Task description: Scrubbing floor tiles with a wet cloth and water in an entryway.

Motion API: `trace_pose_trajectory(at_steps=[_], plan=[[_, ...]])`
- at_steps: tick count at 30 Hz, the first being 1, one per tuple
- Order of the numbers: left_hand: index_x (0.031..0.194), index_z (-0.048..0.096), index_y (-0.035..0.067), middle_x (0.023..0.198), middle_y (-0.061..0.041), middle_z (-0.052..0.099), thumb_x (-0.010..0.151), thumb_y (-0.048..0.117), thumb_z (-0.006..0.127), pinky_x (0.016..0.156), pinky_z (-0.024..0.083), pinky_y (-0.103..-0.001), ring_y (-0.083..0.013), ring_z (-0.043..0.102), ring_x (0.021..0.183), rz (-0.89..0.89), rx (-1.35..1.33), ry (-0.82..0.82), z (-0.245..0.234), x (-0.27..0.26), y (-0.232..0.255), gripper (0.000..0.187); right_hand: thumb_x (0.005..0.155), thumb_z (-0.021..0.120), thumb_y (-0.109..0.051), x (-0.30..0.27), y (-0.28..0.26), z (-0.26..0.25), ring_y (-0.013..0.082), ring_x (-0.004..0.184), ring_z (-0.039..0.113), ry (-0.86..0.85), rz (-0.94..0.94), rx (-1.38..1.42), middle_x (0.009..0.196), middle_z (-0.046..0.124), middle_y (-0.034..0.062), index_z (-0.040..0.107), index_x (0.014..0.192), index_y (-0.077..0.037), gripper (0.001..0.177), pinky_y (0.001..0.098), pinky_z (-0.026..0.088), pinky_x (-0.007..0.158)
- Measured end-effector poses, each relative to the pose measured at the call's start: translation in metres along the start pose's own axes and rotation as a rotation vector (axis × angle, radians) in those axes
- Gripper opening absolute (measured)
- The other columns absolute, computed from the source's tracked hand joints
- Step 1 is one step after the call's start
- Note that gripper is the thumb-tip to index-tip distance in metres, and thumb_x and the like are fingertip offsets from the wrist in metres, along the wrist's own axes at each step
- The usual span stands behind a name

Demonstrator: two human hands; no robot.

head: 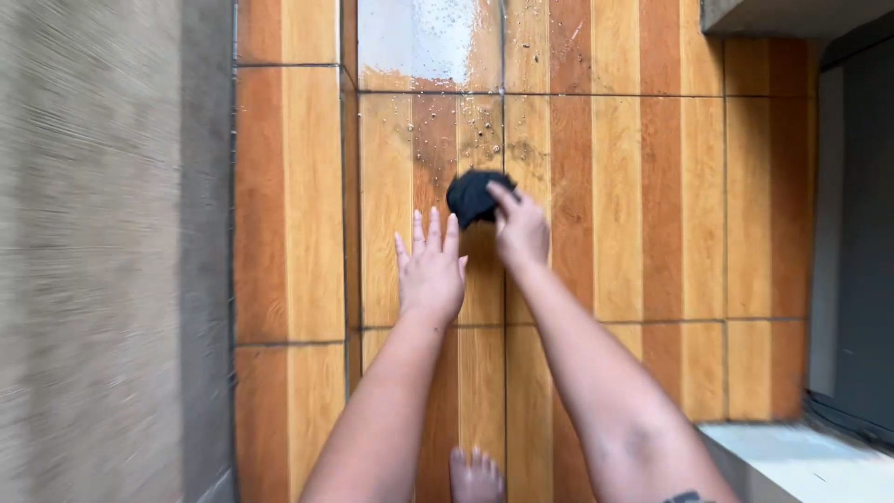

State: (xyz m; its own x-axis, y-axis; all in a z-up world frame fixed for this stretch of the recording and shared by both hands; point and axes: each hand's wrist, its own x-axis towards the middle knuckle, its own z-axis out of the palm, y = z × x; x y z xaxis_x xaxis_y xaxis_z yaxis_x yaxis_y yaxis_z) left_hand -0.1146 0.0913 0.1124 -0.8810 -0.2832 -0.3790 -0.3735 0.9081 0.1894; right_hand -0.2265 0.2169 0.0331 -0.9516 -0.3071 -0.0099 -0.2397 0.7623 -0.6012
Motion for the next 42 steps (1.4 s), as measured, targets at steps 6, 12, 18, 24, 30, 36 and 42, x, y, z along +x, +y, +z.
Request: trace_pose_trajectory(at_steps=[6,12,18,24,30,36,42], plan=[[0.154,0.034,0.025,0.164,-0.011,0.027,0.095,0.022,0.053,0.120,0.014,-0.059,-0.0345,0.016,0.152,-0.028,-0.067,-0.068,-0.050,-0.008,0.040,0.063,0.089,0.070,-0.016,-0.046,-0.056,-0.080,0.0372,0.110,0.063,-0.190,-0.049,-0.098,0.116,0.068,0.0145,0.073,0.122,-0.027,0.035,0.0479,0.052,0.094],[0.125,0.058,0.016,0.128,-0.014,0.061,0.099,0.018,0.050,0.101,0.046,-0.052,-0.0359,0.056,0.122,0.039,-0.210,-0.245,-0.037,0.002,0.051,0.027,0.089,0.070,-0.015,-0.055,-0.058,-0.110,0.0368,0.114,0.060,-0.379,0.002,-0.097,0.117,0.066,0.0145,0.066,0.117,-0.015,0.028,0.0487,0.050,0.095],[0.107,0.066,0.012,0.108,-0.015,0.068,0.097,0.018,0.052,0.085,0.056,-0.049,-0.0349,0.068,0.102,0.131,-0.302,-0.245,0.027,0.039,0.062,0.018,0.090,0.070,-0.018,-0.021,-0.004,-0.110,0.0382,0.110,0.063,-0.593,0.107,0.013,0.115,0.068,0.0157,0.062,0.115,-0.014,0.027,0.0465,0.052,0.093],[0.111,0.065,0.009,0.109,-0.015,0.067,0.096,0.016,0.051,0.089,0.055,-0.046,-0.0343,0.065,0.107,0.179,-0.289,-0.301,0.060,0.086,0.106,0.022,0.092,0.066,-0.021,0.009,0.063,-0.079,0.0371,0.121,0.057,-0.624,0.173,-0.226,0.126,0.061,0.0159,0.064,0.121,-0.020,0.028,0.0480,0.048,0.100],[0.139,0.051,-0.004,0.137,-0.021,0.057,0.094,0.014,0.050,0.114,0.036,-0.046,-0.0375,0.044,0.138,0.272,-0.133,-0.111,0.146,0.045,0.137,0.049,0.095,0.053,-0.021,-0.077,0.154,-0.036,0.0390,0.154,0.023,-0.436,-0.156,-0.451,0.165,0.029,0.0201,0.040,0.156,-0.011,0.064,0.0573,0.018,0.125],[0.151,0.037,-0.003,0.156,-0.017,0.038,0.093,0.014,0.048,0.122,0.018,-0.053,-0.0390,0.022,0.151,0.194,-0.210,-0.120,0.157,0.038,0.139,0.062,0.093,0.054,-0.024,-0.069,0.167,-0.042,0.0481,0.150,0.020,-0.518,-0.294,-0.347,0.162,0.027,0.0251,0.041,0.154,-0.010,0.064,0.0618,0.016,0.121],[0.158,0.034,0.007,0.165,-0.014,0.028,0.099,0.010,0.043,0.126,0.022,-0.050,-0.0389,0.021,0.156,0.040,-0.422,-0.085,0.149,0.090,0.117,0.060,0.092,0.055,-0.016,0.001,0.133,-0.026,0.0513,0.150,0.027,-0.437,-0.301,-0.336,0.161,0.033,0.0280,0.048,0.151,-0.008,0.060,0.0641,0.022,0.120]])
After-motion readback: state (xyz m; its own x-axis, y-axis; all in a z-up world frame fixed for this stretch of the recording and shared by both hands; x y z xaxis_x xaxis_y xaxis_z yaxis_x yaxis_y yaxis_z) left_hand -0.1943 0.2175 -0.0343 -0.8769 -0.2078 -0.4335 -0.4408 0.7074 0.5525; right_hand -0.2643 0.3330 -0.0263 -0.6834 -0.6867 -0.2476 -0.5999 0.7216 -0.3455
